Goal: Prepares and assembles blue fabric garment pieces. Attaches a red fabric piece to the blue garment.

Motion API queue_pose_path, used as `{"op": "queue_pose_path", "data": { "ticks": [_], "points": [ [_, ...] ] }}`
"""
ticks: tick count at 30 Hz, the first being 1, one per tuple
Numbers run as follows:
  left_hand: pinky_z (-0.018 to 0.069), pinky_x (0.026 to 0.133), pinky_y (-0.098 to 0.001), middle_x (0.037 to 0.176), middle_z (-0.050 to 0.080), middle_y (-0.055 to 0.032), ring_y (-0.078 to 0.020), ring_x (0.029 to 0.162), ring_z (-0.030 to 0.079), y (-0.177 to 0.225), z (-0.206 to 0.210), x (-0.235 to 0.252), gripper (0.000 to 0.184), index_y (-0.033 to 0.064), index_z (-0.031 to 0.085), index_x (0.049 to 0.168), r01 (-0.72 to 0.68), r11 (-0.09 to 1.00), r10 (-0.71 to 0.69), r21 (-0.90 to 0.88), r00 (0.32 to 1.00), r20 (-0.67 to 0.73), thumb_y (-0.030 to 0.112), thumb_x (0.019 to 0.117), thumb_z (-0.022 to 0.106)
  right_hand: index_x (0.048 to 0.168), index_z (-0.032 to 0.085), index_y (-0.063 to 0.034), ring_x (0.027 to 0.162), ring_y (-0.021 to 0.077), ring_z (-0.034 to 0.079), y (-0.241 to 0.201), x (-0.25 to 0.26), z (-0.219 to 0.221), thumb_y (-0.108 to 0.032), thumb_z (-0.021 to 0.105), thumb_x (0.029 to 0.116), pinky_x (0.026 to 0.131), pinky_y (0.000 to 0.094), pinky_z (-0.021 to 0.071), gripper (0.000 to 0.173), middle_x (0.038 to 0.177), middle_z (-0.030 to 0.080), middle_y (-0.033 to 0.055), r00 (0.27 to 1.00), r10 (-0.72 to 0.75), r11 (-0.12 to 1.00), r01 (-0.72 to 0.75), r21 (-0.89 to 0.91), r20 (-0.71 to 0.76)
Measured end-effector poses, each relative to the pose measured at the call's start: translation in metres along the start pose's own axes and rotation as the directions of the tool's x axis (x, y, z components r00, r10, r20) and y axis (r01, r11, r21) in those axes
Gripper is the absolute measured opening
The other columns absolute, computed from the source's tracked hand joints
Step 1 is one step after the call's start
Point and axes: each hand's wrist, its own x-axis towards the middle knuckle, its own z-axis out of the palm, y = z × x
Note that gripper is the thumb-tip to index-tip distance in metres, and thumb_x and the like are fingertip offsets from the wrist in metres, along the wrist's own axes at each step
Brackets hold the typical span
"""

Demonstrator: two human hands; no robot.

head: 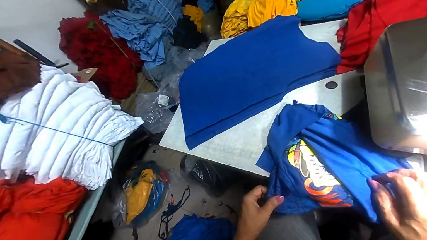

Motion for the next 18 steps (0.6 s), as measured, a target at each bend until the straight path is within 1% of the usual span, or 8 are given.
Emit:
{"op": "queue_pose_path", "data": {
  "ticks": [3,7,10,12,13,14,16,18],
  "points": [
    [0.0545,0.074,-0.0219,0.085,0.069,0.0002,-0.0024,0.078,0.064,0.028,-0.027,-0.006,0.028,0.0031,0.071,0.094,-0.003,0.982,-0.007,0.188,0.999,0.053,0.03,0.0892,0.077,0.103,0.068,0.001,0.095,0.0273,0.061,-0.005,-0.001,-0.008,-0.021,0.056,0.1022,0.085,0.0341,0.0488,0.025,0.099,0.064,0.0225,0.998,-0.024,0.989,0.034,0.145,-0.064],
    [0.0592,0.075,-0.0222,0.092,0.069,0.0049,-0.0006,0.083,0.068,0.102,-0.008,-0.013,0.028,0.0055,0.056,0.104,-0.055,0.99,0.081,-0.129,0.974,0.21,0.017,0.0901,0.077,0.111,0.065,-0.0064,0.107,0.0108,0.062,-0.049,0.003,-0.041,-0.032,0.06,0.104,0.095,0.0269,0.0504,0.027,0.108,0.067,0.0083,0.999,-0.033,0.855,0.04,0.517,-0.023],
    [0.0631,0.079,-0.0339,0.118,0.069,-0.0029,-0.015,0.1,0.072,0.132,0.041,-0.011,0.058,0.0068,0.034,0.133,0.063,0.859,0.202,-0.508,0.87,0.449,0.031,0.0957,0.071,0.134,0.058,-0.0025,0.108,0.0018,0.067,-0.076,-0.002,-0.052,-0.05,0.068,0.0939,0.093,0.0253,0.0585,0.063,0.122,0.07,-0.0041,0.942,0.124,0.417,-0.336,0.844,0.313],
    [0.0625,0.09,-0.0467,0.139,0.06,-0.0135,-0.0314,0.117,0.069,0.135,0.059,-0.001,0.081,0.0078,0.017,0.148,0.186,0.792,0.227,-0.582,0.795,0.563,0.047,0.0964,0.066,0.12,0.056,-0.0136,0.084,-0.0002,0.07,-0.078,-0.007,-0.056,-0.031,0.081,0.0841,0.076,0.0231,0.0597,0.047,0.098,0.074,-0.0122,0.818,0.336,0.125,-0.531,0.838,0.468],
    [0.061,0.094,-0.0471,0.147,0.054,-0.0159,-0.0321,0.122,0.066,0.131,0.065,0.007,0.081,0.0046,0.014,0.15,0.123,0.83,0.263,-0.545,0.774,0.576,0.046,0.0995,0.062,0.116,0.053,-0.0102,0.079,0.0057,0.071,-0.073,-0.007,-0.057,-0.01,0.075,0.0869,0.072,0.0268,0.0608,0.037,0.092,0.074,-0.007,0.77,0.396,0.038,-0.557,0.83,0.499],
    [0.0607,0.096,-0.0457,0.149,0.052,-0.0192,-0.0311,0.124,0.065,0.125,0.071,0.015,0.077,-0.003,0.016,0.151,-0.011,0.885,0.304,-0.466,0.771,0.56,0.04,0.1029,0.059,0.117,0.054,-0.0047,0.077,0.0115,0.073,-0.067,-0.008,-0.058,0.003,0.067,0.09,0.072,0.0305,0.0624,0.031,0.09,0.075,-0.0012,0.721,0.465,-0.016,-0.573,0.819,0.513],
    [0.0615,0.095,-0.0392,0.14,0.059,-0.0223,-0.026,0.119,0.068,0.109,0.083,0.028,0.057,-0.013,0.037,0.142,-0.3,0.924,0.38,-0.238,0.801,0.463,0.019,0.102,0.061,0.117,0.059,0.0029,0.078,0.021,0.076,-0.056,-0.012,-0.06,0.009,0.056,0.0959,0.074,0.0373,0.0657,0.022,0.091,0.076,0.0085,0.635,0.562,-0.081,-0.595,0.8,0.529],
    [0.0601,0.094,-0.0322,0.125,0.068,-0.0182,-0.0196,0.111,0.07,0.092,0.094,0.038,0.034,-0.0096,0.06,0.126,-0.532,0.846,0.495,0.017,0.799,0.342,0.006,0.0967,0.063,0.115,0.061,0.0034,0.077,0.0232,0.077,-0.05,-0.016,-0.064,0.007,0.052,0.0987,0.073,0.0386,0.0659,0.018,0.09,0.077,0.011,0.6,0.59,-0.09,-0.616,0.783,0.54]
  ]
}}
